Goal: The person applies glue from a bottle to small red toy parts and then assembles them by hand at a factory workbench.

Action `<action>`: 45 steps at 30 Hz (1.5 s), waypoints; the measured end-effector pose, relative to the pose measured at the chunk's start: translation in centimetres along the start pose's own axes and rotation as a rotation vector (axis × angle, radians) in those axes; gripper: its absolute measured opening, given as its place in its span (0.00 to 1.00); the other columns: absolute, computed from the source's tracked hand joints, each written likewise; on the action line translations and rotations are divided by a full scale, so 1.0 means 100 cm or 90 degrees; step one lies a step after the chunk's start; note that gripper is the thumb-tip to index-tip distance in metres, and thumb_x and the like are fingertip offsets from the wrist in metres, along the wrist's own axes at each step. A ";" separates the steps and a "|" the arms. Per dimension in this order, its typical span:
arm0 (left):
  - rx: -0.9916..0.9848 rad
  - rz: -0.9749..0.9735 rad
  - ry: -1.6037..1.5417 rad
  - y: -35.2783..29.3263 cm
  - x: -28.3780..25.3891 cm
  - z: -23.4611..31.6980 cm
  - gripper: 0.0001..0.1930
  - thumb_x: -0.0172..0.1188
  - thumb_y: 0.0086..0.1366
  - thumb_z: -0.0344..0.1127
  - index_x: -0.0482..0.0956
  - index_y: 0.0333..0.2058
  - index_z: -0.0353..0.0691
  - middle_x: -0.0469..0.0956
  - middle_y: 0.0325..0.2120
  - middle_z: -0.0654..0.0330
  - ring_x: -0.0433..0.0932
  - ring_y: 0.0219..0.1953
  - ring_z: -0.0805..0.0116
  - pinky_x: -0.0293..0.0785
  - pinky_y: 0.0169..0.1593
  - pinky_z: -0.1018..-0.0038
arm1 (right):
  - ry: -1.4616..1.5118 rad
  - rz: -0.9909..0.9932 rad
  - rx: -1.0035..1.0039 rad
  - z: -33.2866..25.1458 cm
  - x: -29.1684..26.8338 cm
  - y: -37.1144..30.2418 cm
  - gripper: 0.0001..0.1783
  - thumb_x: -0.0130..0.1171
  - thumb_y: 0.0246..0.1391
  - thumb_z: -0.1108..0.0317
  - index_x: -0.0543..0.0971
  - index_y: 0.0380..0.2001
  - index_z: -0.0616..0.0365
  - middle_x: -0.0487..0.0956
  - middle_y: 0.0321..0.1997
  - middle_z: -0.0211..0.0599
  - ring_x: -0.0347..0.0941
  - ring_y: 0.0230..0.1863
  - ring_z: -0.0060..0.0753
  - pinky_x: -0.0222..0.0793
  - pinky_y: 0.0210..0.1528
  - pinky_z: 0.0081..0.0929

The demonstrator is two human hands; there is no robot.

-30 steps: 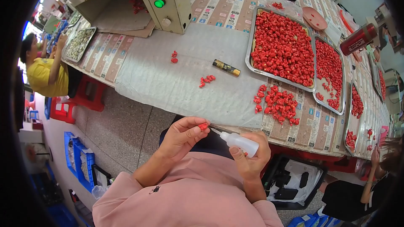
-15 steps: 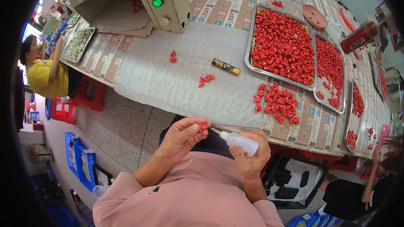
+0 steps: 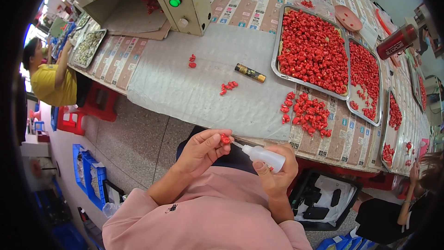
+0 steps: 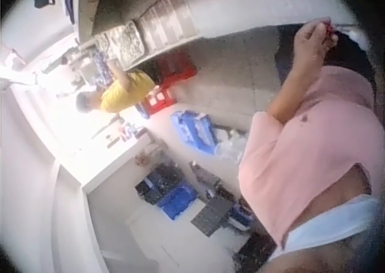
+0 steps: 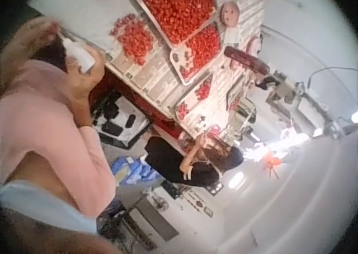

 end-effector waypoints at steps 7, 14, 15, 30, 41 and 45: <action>-0.005 -0.009 0.008 0.000 -0.001 -0.001 0.15 0.51 0.66 0.33 0.72 0.49 0.31 0.77 0.39 0.57 0.76 0.37 0.74 0.74 0.45 0.77 | -0.001 -0.004 0.012 0.000 0.000 -0.001 0.24 0.71 0.41 0.56 0.73 0.34 0.63 0.70 0.29 0.34 0.67 0.29 0.23 0.62 0.31 0.19; -0.003 0.000 0.017 0.001 -0.001 -0.001 0.14 0.50 0.67 0.32 0.73 0.47 0.31 0.77 0.40 0.54 0.77 0.37 0.72 0.74 0.45 0.76 | -0.009 -0.004 0.008 0.000 0.000 -0.001 0.25 0.71 0.40 0.56 0.74 0.34 0.63 0.71 0.29 0.34 0.67 0.29 0.24 0.63 0.31 0.19; -0.002 -0.001 0.018 0.001 -0.001 -0.001 0.14 0.50 0.67 0.32 0.73 0.48 0.31 0.77 0.40 0.54 0.77 0.38 0.72 0.74 0.46 0.76 | -0.014 -0.005 0.004 0.000 0.000 -0.001 0.25 0.71 0.40 0.56 0.74 0.34 0.63 0.71 0.29 0.34 0.67 0.29 0.24 0.63 0.31 0.19; 0.002 -0.007 0.022 0.001 0.000 -0.002 0.14 0.52 0.66 0.31 0.73 0.48 0.32 0.76 0.41 0.54 0.77 0.39 0.72 0.74 0.47 0.76 | -0.008 -0.004 0.001 0.000 0.000 -0.001 0.24 0.71 0.41 0.57 0.74 0.33 0.63 0.71 0.29 0.34 0.67 0.28 0.23 0.62 0.30 0.19; 0.000 -0.003 0.023 0.002 -0.003 -0.002 0.14 0.52 0.66 0.31 0.73 0.48 0.32 0.76 0.41 0.54 0.77 0.39 0.72 0.73 0.47 0.77 | -0.030 -0.017 -0.017 -0.002 0.001 0.002 0.23 0.71 0.40 0.57 0.74 0.33 0.63 0.72 0.28 0.34 0.67 0.27 0.25 0.62 0.29 0.20; 0.010 -0.002 0.045 0.000 0.000 -0.002 0.14 0.53 0.65 0.31 0.73 0.48 0.32 0.77 0.41 0.55 0.77 0.40 0.72 0.73 0.47 0.77 | -0.036 -0.013 -0.027 -0.005 -0.002 0.000 0.23 0.71 0.41 0.58 0.74 0.33 0.63 0.72 0.28 0.35 0.67 0.27 0.25 0.62 0.29 0.20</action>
Point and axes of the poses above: each hand's wrist, its own y-axis towards the middle knuckle, its own x-axis out of the palm, z = x × y, the point moved 3 cm from there along y, towards the middle knuckle
